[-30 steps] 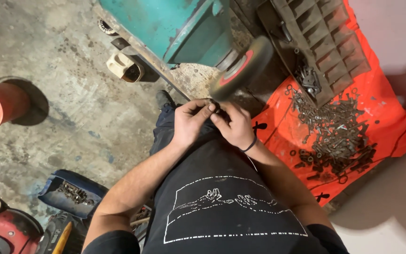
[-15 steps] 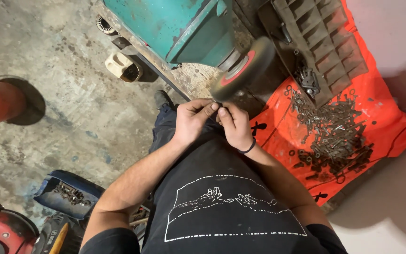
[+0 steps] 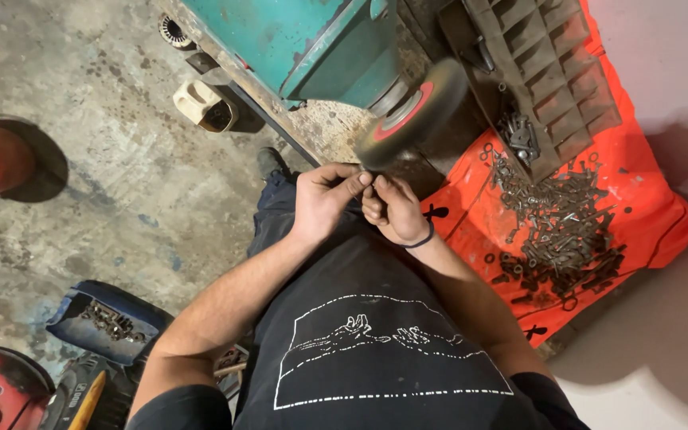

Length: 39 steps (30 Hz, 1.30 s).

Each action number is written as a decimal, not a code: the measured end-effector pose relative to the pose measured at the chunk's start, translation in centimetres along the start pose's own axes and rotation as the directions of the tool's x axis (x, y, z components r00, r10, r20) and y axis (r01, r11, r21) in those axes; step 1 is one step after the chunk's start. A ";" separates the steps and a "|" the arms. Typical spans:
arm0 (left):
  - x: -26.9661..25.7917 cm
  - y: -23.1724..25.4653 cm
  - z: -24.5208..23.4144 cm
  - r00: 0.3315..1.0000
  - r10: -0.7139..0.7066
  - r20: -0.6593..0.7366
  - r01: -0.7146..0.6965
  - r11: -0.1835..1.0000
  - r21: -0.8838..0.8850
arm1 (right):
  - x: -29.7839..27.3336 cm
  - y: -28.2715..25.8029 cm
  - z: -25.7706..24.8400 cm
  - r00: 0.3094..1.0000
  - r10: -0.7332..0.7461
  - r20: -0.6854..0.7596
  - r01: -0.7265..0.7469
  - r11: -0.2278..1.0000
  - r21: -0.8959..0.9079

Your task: The person uses a bench grinder to smooth and clean small metal parts, likely bolts or screws. They hold each part with both hands against the spinning grinding wheel, rotating it to work on different sides, then place the finished parts onto a red bag on the floor.

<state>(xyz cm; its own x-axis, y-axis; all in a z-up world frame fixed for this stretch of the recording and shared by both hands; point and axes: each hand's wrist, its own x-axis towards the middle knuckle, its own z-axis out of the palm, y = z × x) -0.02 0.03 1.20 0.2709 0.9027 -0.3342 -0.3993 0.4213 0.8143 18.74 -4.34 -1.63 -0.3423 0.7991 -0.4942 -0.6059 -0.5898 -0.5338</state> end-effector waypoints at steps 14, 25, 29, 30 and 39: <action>-0.1 -1.6 -1.2 0.999 -0.039 0.002 0.039 0.998 0.040 | -0.8 -4.0 9.2 0.722 -0.570 0.392 0.202 -0.369 -0.907; 0.5 -1.7 -0.4 0.999 -0.038 0.004 0.038 0.999 0.019 | -0.6 -3.1 7.9 0.731 -0.607 0.312 0.193 -0.254 -0.948; 0.4 -1.7 -0.5 1.000 -0.012 -0.003 0.012 0.998 0.062 | -0.4 -2.7 6.5 0.784 -0.574 0.235 0.293 0.009 -0.956; 0.5 -1.7 -0.5 1.000 0.000 -0.001 0.001 0.998 0.056 | -0.3 -2.6 6.0 0.808 -0.554 0.202 0.294 0.082 -0.952; 0.4 -1.6 -0.8 0.999 -0.040 -0.027 0.040 0.999 0.021 | 0.3 1.0 -0.9 0.955 -0.298 0.001 0.186 0.593 -0.784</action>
<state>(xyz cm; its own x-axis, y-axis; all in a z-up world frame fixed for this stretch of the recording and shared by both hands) 0.06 -0.18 -0.57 0.2624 0.8874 -0.3791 -0.3695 0.4553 0.8100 18.71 -4.75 -2.96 -0.1467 0.9387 -0.3120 0.1401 -0.2925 -0.9459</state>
